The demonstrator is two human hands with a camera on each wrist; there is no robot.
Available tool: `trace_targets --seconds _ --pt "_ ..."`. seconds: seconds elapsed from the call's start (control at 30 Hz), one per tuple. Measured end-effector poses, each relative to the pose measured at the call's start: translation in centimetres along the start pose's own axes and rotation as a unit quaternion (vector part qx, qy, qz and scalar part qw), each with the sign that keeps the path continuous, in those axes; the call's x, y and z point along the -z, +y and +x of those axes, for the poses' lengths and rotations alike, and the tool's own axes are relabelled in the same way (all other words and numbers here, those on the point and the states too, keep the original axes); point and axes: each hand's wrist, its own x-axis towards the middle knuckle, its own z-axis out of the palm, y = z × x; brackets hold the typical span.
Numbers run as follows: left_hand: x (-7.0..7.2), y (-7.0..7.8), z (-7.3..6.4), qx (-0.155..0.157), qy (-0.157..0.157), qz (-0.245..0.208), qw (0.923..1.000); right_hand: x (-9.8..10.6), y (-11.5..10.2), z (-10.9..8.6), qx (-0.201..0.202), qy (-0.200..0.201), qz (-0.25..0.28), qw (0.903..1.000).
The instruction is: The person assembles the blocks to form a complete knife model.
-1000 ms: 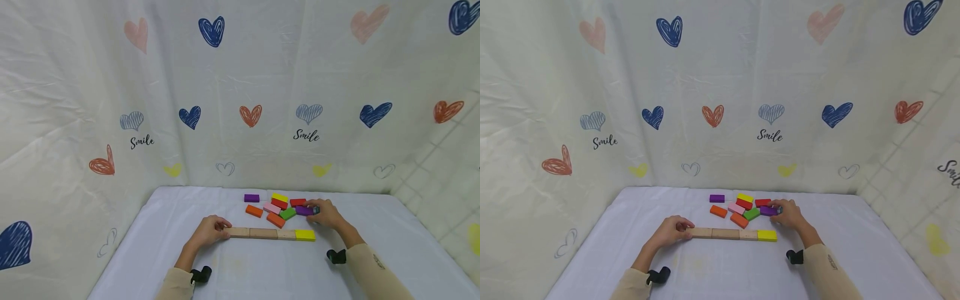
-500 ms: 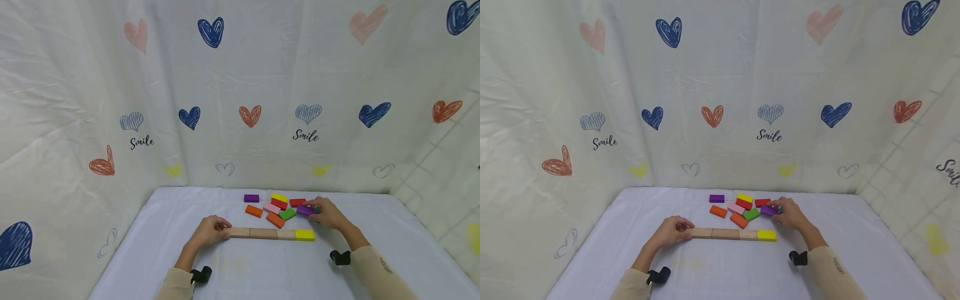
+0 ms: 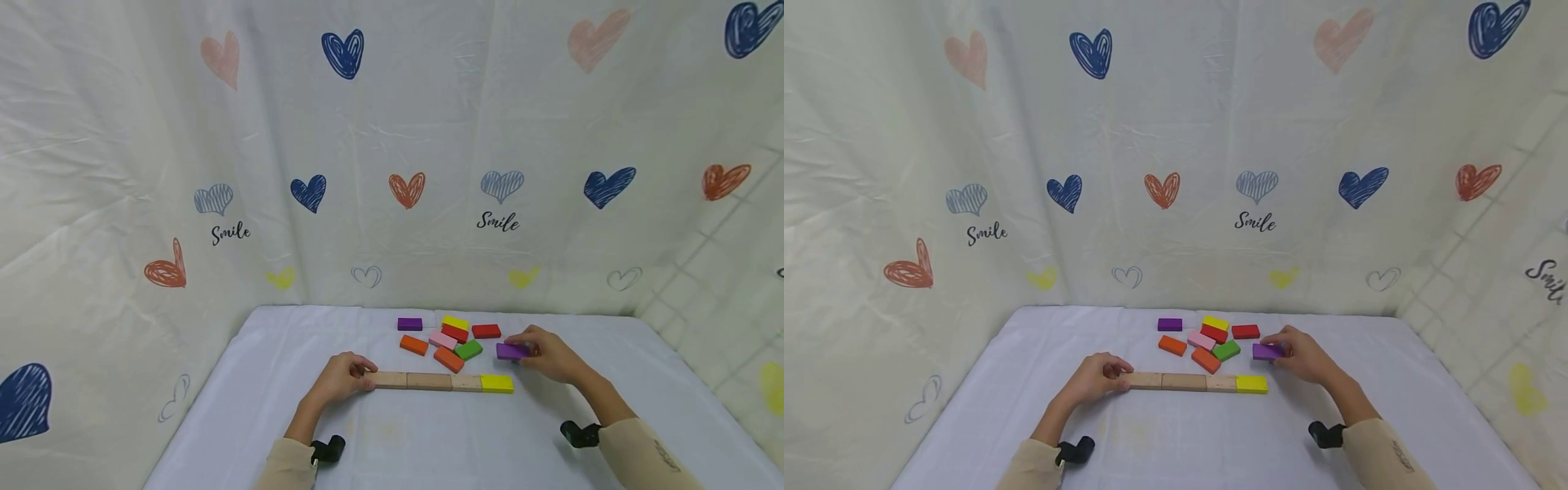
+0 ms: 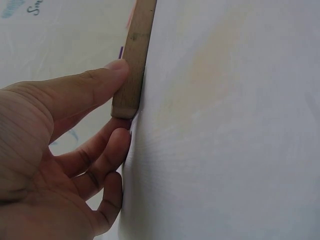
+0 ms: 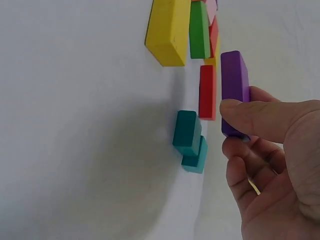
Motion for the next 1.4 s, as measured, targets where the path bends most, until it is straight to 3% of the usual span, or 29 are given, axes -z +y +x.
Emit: trace_targets --seconds 0.2,0.57,0.87,1.4 --pt "0.0 -0.2 0.1 -0.002 0.001 0.001 1.0000 0.2 0.9 -1.4 0.009 -0.016 0.000 0.9998" --pt "0.0 -0.1 0.0 -0.001 0.001 0.004 1.0000 -0.1 2.5 -3.6 -0.015 -0.039 0.013 0.9990" --pt "-0.1 -0.3 0.0 0.004 0.001 0.003 1.0000 -0.3 3.3 -4.2 -0.047 -0.070 0.035 0.9959" --pt "-0.1 -0.2 0.0 0.000 0.001 0.003 1.0000 -0.5 3.6 -4.2 -0.030 -0.088 0.057 0.9940"
